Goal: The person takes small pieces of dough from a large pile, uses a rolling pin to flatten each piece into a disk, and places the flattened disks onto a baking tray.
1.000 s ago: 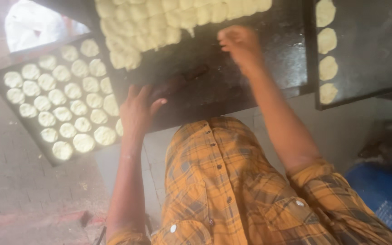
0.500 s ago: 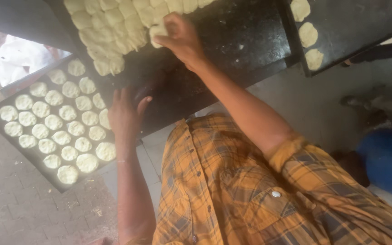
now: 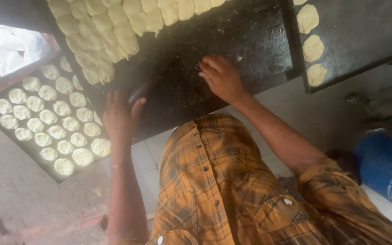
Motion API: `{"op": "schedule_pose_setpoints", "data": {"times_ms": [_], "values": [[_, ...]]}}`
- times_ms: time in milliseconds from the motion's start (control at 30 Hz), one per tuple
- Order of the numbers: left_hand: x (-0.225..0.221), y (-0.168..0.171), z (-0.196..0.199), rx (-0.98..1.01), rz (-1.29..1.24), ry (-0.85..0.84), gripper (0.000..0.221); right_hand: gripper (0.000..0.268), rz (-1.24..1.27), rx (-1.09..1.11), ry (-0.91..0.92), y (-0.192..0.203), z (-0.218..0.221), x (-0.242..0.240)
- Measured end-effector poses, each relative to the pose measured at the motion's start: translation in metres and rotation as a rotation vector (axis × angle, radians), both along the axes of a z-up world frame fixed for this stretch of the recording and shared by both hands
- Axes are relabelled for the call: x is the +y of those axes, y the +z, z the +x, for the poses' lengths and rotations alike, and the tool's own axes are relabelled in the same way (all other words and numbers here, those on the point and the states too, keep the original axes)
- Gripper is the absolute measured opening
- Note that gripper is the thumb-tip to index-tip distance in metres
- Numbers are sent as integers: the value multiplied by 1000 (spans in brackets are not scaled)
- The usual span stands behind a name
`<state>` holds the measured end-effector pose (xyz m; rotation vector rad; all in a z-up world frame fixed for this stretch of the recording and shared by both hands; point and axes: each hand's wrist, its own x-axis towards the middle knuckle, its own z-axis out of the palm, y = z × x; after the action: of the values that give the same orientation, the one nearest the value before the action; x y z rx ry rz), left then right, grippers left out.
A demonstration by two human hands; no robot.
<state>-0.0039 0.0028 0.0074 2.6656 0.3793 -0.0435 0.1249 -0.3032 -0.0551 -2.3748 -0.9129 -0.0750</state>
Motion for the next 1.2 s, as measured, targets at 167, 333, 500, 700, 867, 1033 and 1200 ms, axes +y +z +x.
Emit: {"op": "schedule_pose_setpoints", "data": {"times_ms": [167,333,500,700,867,1033,1200], "values": [[-4,4,5,37,-7,45,45,28,12,-7,125,5,8,-41],[-4,4,5,-27,-39,54,43,26,-71,22,102,-18,10,-47],[-4,-3,2,-47,-33,95,47,43,-195,29,161,-40,-4,-4],[0,-11,-9,-144,-56,100,44,90,-397,193,188,13,-47,5],[-5,0,-4,-215,-162,108,37,108,-643,231,151,36,-46,17],[-32,21,29,-190,-193,-41,42,57,52,157,-141,40,-33,-15],[-66,8,87,-79,-194,-223,43,28,98,97,-252,5,7,-20]]}}
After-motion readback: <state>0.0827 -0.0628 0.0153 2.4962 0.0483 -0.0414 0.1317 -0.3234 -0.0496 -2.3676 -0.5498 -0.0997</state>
